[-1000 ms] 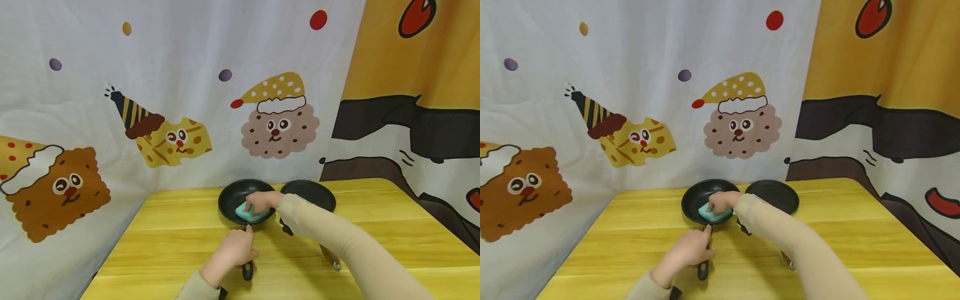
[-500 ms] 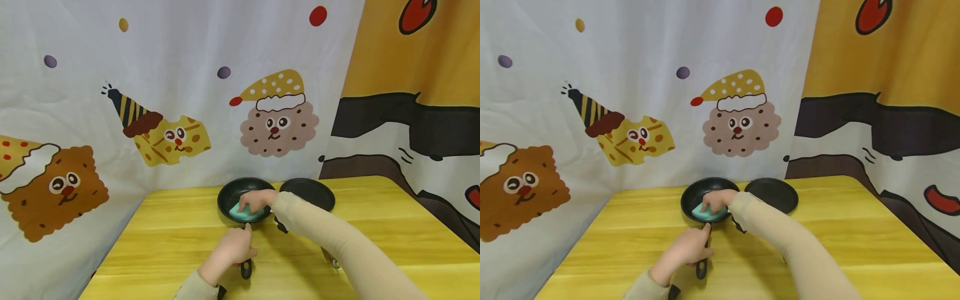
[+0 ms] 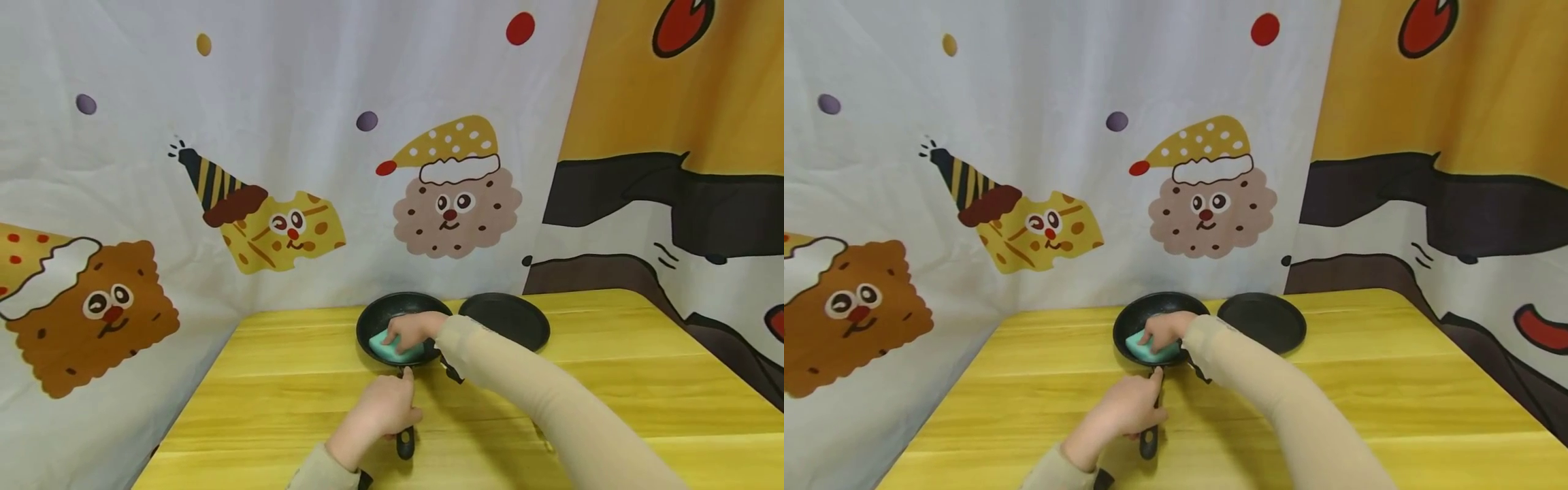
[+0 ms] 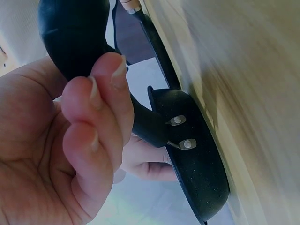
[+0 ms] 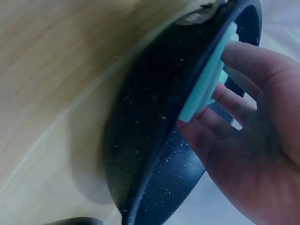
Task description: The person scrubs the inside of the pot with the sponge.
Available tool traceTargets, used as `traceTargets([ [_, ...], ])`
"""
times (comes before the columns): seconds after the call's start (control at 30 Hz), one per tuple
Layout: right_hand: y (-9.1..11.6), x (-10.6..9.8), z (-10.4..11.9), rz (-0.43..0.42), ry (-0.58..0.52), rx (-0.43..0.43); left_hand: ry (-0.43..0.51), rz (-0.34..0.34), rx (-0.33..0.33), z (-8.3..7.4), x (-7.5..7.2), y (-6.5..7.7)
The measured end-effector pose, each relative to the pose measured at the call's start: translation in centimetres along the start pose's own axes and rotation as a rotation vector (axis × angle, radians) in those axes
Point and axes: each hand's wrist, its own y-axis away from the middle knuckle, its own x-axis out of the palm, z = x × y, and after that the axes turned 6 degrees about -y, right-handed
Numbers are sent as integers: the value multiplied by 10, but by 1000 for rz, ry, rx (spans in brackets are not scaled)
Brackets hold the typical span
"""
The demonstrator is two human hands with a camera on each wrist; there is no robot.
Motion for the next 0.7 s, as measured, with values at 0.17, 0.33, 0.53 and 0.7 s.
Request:
traceTargets([
  [0.17, -3, -3, 4, 32, 16, 23, 4, 0, -5, -1, -1, 1],
  [0.33, -10, -1, 6, -32, 30, 44, -2, -8, -10, -3, -3, 3],
  [0.53, -18, 5, 10, -146, 31, 126, -33, -27, -28, -5, -3, 3],
  [0.7, -21, 10, 11, -194, 36, 188, -20, -17, -48, -6, 1, 2],
])
